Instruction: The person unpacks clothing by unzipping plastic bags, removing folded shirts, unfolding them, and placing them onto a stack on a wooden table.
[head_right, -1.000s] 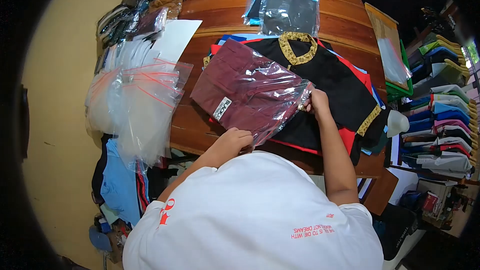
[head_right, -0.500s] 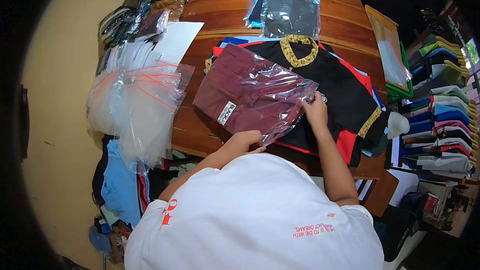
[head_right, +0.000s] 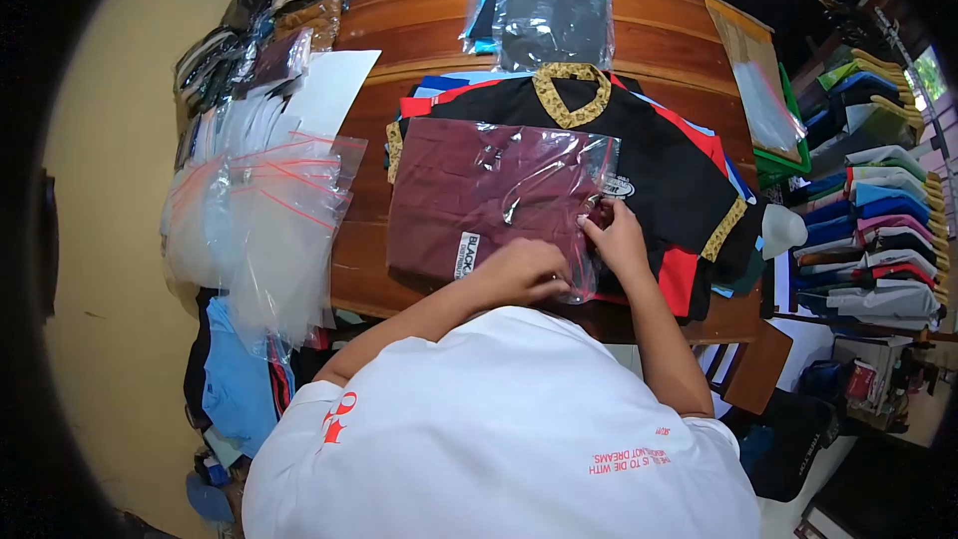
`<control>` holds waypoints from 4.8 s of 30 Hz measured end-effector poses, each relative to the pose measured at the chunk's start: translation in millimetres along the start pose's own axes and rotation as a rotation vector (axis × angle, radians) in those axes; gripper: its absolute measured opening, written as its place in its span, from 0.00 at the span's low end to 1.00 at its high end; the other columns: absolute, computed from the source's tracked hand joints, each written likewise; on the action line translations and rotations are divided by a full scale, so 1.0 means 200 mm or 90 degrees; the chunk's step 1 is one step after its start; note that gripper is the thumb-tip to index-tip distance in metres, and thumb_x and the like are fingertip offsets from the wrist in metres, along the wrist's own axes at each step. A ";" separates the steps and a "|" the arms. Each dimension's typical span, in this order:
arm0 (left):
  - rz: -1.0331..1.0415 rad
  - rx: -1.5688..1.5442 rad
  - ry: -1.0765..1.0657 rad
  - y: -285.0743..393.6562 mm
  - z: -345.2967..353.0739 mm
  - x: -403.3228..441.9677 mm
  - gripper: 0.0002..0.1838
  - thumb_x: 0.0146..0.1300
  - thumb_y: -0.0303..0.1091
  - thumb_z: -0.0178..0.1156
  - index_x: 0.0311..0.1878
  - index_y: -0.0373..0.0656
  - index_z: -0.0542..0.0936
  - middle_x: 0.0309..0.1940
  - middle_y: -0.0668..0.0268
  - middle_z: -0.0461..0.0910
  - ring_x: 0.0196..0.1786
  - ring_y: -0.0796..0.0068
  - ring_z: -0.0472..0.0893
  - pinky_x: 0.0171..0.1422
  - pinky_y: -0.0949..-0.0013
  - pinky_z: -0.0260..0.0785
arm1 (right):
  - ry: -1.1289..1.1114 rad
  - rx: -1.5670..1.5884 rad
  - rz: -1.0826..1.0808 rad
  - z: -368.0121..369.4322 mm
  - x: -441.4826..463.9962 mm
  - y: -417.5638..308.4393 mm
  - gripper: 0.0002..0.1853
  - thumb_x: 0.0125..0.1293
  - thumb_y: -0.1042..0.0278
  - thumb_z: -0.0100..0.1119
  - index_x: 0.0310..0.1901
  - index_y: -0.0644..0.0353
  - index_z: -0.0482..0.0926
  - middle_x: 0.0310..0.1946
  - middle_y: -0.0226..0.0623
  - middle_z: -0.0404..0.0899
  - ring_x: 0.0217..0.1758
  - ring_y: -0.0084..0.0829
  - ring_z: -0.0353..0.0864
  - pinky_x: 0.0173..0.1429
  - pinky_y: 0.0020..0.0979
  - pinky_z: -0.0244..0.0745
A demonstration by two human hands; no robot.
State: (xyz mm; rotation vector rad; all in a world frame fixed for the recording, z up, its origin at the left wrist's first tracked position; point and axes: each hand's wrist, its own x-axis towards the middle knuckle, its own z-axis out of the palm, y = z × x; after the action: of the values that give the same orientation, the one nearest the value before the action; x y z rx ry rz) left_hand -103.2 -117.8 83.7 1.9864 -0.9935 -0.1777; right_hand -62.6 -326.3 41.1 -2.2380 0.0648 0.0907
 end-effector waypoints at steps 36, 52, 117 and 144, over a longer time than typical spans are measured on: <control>-0.609 -0.152 0.688 -0.61 -0.35 -0.94 0.14 0.71 0.38 0.53 0.38 0.36 0.79 0.29 0.70 0.78 0.35 0.83 0.73 0.43 0.75 0.66 | -0.156 0.581 0.220 0.16 0.01 0.07 0.13 0.64 0.73 0.56 0.50 0.60 0.75 0.41 0.31 0.80 0.41 0.25 0.78 0.46 0.32 0.74; -0.639 -0.234 0.661 -0.57 -0.38 -0.95 0.11 0.71 0.36 0.52 0.36 0.40 0.79 0.27 0.73 0.77 0.27 0.85 0.73 0.33 0.80 0.66 | -0.145 0.528 0.241 0.00 0.03 0.11 0.14 0.66 0.72 0.55 0.52 0.60 0.74 0.42 0.32 0.80 0.41 0.26 0.79 0.46 0.31 0.75; -0.537 -0.056 0.719 -0.66 -0.57 -1.11 0.11 0.71 0.33 0.52 0.37 0.37 0.79 0.30 0.66 0.80 0.33 0.77 0.80 0.37 0.72 0.77 | -0.068 0.536 0.209 -0.32 0.18 0.50 0.19 0.64 0.72 0.56 0.58 0.61 0.72 0.49 0.37 0.80 0.48 0.32 0.80 0.53 0.34 0.75; -0.525 -0.102 0.826 -0.58 -0.68 -1.19 0.12 0.72 0.32 0.50 0.36 0.35 0.78 0.29 0.65 0.80 0.31 0.77 0.80 0.37 0.74 0.77 | -0.125 0.545 0.268 -0.33 0.19 0.50 0.23 0.65 0.71 0.55 0.63 0.58 0.67 0.55 0.39 0.76 0.56 0.37 0.77 0.59 0.42 0.72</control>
State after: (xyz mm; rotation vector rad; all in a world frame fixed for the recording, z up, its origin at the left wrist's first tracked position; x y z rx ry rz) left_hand -132.4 171.6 19.0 1.7102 0.6431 0.5240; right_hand -30.2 -440.9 -0.3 -1.3265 0.3910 0.4242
